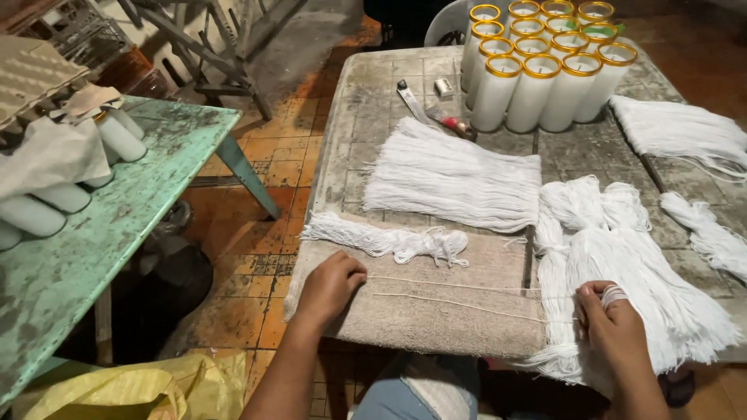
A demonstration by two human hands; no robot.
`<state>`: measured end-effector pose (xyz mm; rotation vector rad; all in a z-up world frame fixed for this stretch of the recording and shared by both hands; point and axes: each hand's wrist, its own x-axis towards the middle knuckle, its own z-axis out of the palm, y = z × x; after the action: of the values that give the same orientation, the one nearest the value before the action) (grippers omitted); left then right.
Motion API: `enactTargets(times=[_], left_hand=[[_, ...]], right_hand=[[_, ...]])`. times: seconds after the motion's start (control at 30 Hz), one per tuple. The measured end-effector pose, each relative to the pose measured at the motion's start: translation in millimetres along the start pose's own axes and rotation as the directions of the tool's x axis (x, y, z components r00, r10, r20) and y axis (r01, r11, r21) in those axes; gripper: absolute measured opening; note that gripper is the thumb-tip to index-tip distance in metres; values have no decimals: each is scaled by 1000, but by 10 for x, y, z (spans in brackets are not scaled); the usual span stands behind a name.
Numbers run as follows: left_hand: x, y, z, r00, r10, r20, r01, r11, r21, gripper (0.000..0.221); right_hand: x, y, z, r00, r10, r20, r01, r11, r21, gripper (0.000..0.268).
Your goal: Separating bundles of white thread and tying them with a thin string on a wooden table in a workshop.
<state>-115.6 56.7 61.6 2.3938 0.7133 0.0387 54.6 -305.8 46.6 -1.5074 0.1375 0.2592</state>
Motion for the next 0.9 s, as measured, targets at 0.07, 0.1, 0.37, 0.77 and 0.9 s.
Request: enactTargets(times=[0.07, 0.1, 0.37, 0.77, 0.9], left_hand=[[26, -35, 80, 999, 45, 7, -45, 998, 43, 19], [42, -72, 141, 999, 43, 7, -43, 998, 40, 19], [-49, -11, 60, 998, 54, 15, -51, 990, -132, 9], [-21, -178, 404, 961, 272, 47, -276, 949, 152, 8], [-73, -113, 366, 976, 206, 76, -214, 969, 120, 9]], right_hand=[[24, 10, -48, 999, -18, 36, 22, 992, -127, 13], [11, -11, -45, 999, -17, 36, 22, 991, -131, 13], [31, -38, -92, 999, 7, 42, 5, 961, -276, 16], [364, 193, -610, 880, 89, 466, -299, 867, 399, 8], [408, 189, -996, 844, -62, 532, -309, 756, 577, 19]])
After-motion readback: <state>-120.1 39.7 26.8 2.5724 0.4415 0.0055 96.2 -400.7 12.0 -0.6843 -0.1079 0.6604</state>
